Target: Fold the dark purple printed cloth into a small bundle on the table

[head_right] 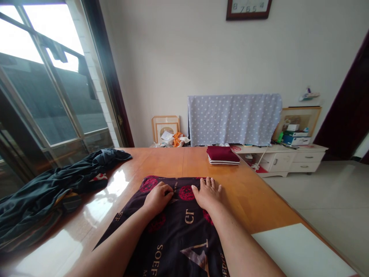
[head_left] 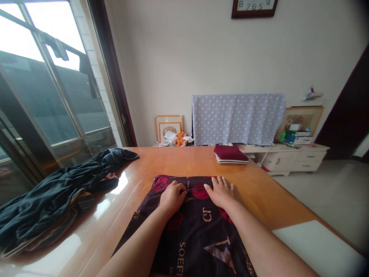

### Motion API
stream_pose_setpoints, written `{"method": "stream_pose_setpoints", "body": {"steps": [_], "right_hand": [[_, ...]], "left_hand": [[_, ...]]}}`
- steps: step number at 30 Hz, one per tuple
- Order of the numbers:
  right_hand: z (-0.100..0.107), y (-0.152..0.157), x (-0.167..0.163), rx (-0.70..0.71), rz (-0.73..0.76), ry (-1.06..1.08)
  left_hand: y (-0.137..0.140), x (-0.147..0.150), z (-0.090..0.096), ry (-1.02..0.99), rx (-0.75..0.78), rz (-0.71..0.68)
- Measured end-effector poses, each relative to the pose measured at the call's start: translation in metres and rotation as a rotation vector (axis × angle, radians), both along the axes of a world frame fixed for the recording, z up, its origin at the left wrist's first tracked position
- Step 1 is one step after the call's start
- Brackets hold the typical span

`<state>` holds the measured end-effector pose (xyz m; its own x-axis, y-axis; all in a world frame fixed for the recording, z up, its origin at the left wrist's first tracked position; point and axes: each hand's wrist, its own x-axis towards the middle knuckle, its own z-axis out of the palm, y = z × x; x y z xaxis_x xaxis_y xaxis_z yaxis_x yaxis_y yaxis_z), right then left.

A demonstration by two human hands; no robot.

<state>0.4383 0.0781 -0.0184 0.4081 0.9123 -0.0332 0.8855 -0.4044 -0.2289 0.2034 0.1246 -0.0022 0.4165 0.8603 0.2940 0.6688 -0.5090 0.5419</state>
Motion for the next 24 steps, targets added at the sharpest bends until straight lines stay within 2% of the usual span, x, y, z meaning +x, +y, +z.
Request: {"method": "stream_pose_setpoints", "body": {"steps": [6, 9, 13, 19, 24], "right_hand": [[-0.001, 0.0, 0.0, 0.01, 0.004, -0.003], [-0.002, 0.0, 0.001, 0.016, 0.006, 0.0], [-0.003, 0.0, 0.002, 0.03, 0.008, 0.001], [-0.006, 0.002, 0.002, 0.026, 0.01, -0.02], [-0.008, 0.002, 0.002, 0.033, 0.01, -0.041]], "left_hand": [[0.002, -0.002, 0.0, 0.022, 0.015, 0.016], [0.006, -0.003, -0.004, -0.067, 0.007, 0.034], [0.011, -0.008, -0.005, -0.401, -0.163, 0.046], [0.019, -0.024, 0.001, -1.082, -0.617, 0.031], [0.023, -0.032, 0.009, -1.26, -0.769, 0.099]]}}
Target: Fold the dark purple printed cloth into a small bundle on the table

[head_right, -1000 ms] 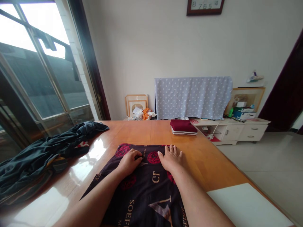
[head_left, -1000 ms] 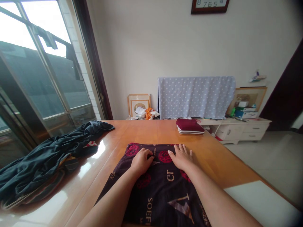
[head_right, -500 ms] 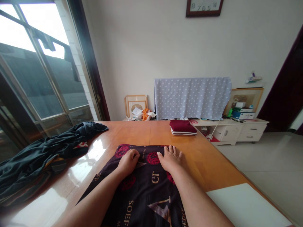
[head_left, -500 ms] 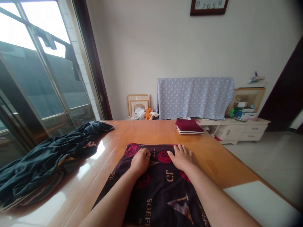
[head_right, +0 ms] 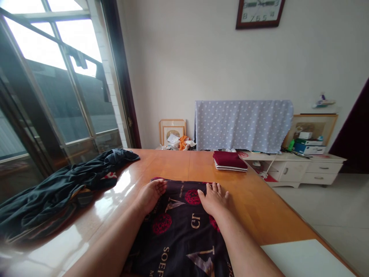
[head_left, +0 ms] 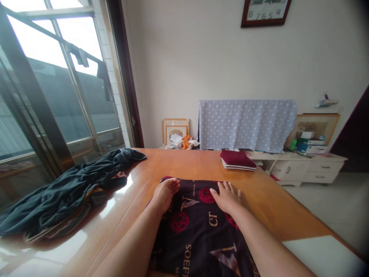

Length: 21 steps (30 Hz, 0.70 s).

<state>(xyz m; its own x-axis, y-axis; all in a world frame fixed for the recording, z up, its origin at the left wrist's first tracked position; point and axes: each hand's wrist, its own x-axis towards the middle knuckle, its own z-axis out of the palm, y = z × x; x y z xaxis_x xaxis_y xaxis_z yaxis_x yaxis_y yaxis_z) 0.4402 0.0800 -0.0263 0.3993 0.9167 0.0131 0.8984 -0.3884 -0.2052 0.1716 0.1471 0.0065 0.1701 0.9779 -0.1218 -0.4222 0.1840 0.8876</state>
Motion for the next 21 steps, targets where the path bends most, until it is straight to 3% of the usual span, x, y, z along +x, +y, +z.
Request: {"method": "stream_pose_setpoints", "body": {"steps": [5, 10, 15, 21], "right_hand": [[-0.001, 0.0, 0.001, -0.015, 0.0, -0.008], [-0.002, -0.001, 0.002, -0.013, 0.009, -0.02], [-0.002, -0.001, 0.001, 0.005, 0.001, -0.047], [-0.009, 0.0, 0.003, 0.051, 0.004, -0.092]], "left_hand": [[-0.008, -0.001, 0.01, -0.052, -0.043, 0.003], [-0.024, -0.024, 0.035, -0.067, -0.005, 0.018], [-0.054, -0.087, 0.045, 0.026, 0.126, 0.213], [-0.104, -0.17, 0.018, 0.15, 0.145, 0.375]]}}
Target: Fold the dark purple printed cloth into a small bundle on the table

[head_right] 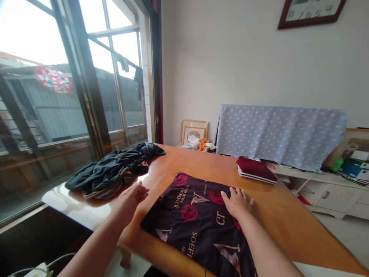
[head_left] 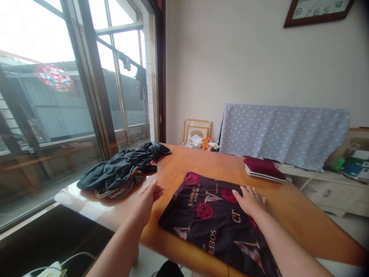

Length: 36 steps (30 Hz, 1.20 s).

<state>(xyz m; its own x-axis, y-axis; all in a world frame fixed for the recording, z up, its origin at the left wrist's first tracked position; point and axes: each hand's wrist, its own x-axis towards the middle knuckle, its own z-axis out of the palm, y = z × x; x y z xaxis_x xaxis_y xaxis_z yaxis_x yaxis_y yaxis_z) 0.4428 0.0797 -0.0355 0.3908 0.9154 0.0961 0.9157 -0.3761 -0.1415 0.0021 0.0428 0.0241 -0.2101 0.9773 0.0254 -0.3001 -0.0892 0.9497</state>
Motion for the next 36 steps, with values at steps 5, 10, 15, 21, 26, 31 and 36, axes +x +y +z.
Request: {"method": "stream_pose_setpoints", "body": {"steps": [5, 10, 15, 21, 26, 31, 36], "right_hand": [[-0.004, 0.003, -0.001, 0.033, -0.026, -0.078], [0.004, 0.006, -0.002, 0.001, 0.012, -0.132], [0.024, -0.001, -0.007, -0.053, 0.119, -0.191], [0.034, -0.024, -0.044, 0.087, 0.237, -0.178], [0.043, -0.059, -0.112, 0.321, 0.52, -0.006], [0.051, -0.104, -0.206, 0.441, 0.722, 0.158], [0.048, -0.139, -0.264, 0.336, 0.836, 0.143]], "left_hand": [[-0.038, -0.04, -0.01, -0.022, 0.003, 0.028], [-0.073, -0.061, -0.002, 0.057, 0.033, -0.006], [-0.105, -0.078, 0.004, 0.157, 0.086, -0.048], [-0.127, -0.1, -0.002, 0.17, 0.121, -0.07], [-0.128, -0.095, -0.008, 0.307, 0.139, -0.047], [-0.118, -0.067, -0.012, 0.484, 0.228, -0.098], [-0.103, -0.043, -0.018, 0.679, 0.324, -0.14]]}}
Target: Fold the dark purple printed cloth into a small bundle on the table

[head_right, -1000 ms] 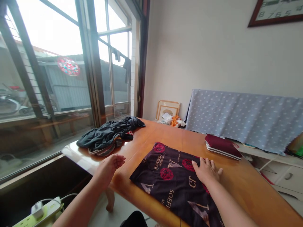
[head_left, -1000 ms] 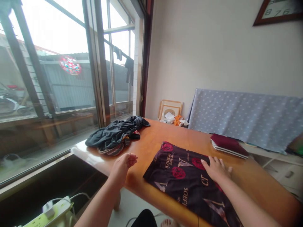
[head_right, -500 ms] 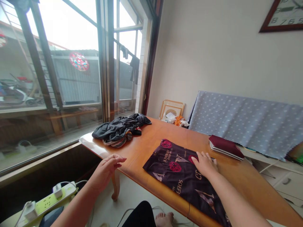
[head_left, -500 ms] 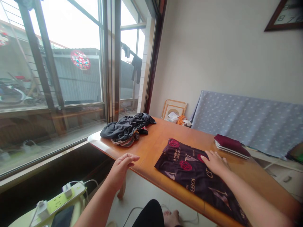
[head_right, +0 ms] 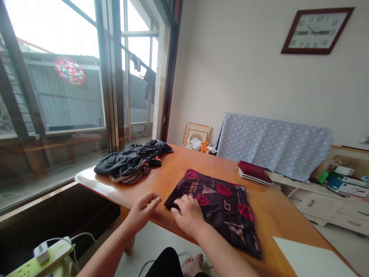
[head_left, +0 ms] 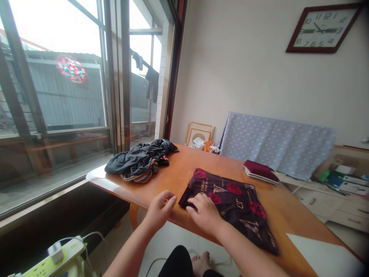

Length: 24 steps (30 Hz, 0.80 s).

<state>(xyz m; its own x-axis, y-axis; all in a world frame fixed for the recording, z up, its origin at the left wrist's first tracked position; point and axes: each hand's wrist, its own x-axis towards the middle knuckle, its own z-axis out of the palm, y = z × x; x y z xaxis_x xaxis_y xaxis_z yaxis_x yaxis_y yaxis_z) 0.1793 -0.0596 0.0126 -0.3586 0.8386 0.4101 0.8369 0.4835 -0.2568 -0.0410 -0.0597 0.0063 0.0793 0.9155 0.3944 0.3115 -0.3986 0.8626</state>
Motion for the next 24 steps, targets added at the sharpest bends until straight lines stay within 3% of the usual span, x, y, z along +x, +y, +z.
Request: {"method": "stream_pose_setpoints", "body": {"steps": [8, 11, 18, 24], "right_hand": [[-0.004, -0.014, 0.001, -0.053, 0.113, 0.062], [-0.002, -0.006, 0.018, -0.038, 0.046, 0.168], [0.005, 0.036, 0.078, -0.036, -0.155, 0.315], [0.008, 0.095, 0.09, -0.133, -0.224, 0.358]], "left_hand": [[0.018, 0.033, 0.011, 0.363, 0.176, -0.077], [0.022, 0.045, 0.018, 0.519, 0.203, -0.077], [0.034, 0.049, 0.027, 0.668, 0.205, -0.116], [0.051, 0.047, 0.021, 0.647, 0.183, -0.128]]}}
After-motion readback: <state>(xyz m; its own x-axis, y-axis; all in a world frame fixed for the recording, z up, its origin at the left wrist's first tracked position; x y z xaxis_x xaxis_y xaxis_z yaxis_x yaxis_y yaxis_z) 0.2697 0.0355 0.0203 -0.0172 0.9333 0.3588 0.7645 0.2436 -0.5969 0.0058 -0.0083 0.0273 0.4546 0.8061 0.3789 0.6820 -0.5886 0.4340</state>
